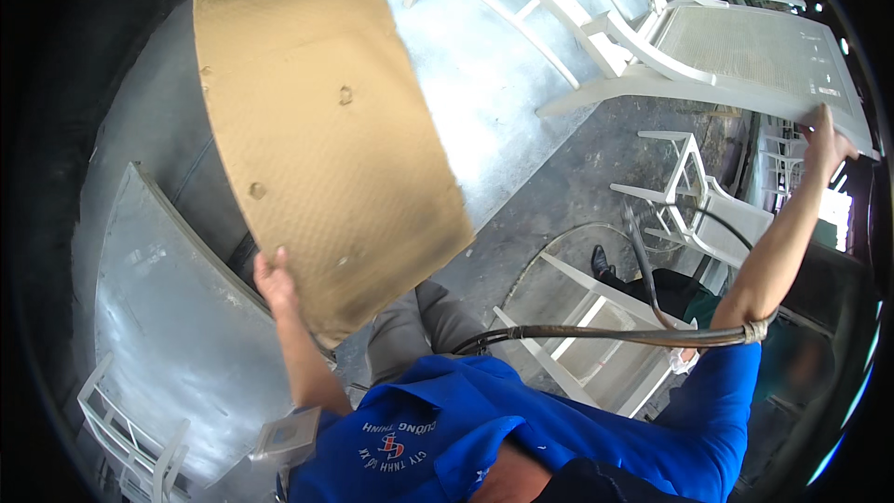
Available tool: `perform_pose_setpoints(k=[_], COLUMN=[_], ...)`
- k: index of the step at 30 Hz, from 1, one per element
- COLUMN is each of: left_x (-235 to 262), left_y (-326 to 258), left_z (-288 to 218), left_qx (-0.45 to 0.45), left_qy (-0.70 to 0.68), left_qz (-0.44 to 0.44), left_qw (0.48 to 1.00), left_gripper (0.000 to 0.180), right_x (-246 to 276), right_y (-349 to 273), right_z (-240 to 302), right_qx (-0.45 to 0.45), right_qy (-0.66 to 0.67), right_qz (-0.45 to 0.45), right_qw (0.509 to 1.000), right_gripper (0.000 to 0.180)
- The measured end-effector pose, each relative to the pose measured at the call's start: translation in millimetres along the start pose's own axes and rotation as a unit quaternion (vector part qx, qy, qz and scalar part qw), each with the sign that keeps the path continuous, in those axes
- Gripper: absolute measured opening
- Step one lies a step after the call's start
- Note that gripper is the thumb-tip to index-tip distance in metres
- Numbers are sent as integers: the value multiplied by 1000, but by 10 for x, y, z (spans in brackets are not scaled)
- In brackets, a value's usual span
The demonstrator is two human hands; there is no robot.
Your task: The person spray paints white chair frames using a handheld spray gun. They repeatedly pick up chairs, rotate them to coat all sides, and place them back on the floor. The process is repeated for multiple chairs in a workshop setting.
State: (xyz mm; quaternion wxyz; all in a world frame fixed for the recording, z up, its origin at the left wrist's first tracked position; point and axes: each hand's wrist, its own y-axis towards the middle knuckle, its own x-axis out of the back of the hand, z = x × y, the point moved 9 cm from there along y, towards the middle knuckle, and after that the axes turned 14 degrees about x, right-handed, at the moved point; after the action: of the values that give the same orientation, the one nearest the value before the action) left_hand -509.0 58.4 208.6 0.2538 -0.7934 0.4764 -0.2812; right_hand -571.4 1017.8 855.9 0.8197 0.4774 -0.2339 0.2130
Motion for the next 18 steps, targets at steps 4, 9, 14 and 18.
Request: perform_pose_setpoints(k=[4,9,14,18], left_x=[860,1328,1628,1918], left_y=[-692,-1834,-2705,-2923], left_z=[-631,-236,35,158], left_qx=[-28,-6,-112,-60], left_qy=[4,-85,-145,-243], left_qz=[-3,-139,-221,-202], left_qw=[1000,987,958,947], left_gripper=[18,14,9,8], right_x=[-7,-555,-855,-1034], right_y=[-37,-196,-1100,-2180], right_z=[-166,-741,-416,139], right_qx=[13,-117,-75,-128], right_qy=[-18,195,70,191], right_qz=[-61,92,107,204], right_qw=[998,969,989,952], right_gripper=[97,79,86,79])
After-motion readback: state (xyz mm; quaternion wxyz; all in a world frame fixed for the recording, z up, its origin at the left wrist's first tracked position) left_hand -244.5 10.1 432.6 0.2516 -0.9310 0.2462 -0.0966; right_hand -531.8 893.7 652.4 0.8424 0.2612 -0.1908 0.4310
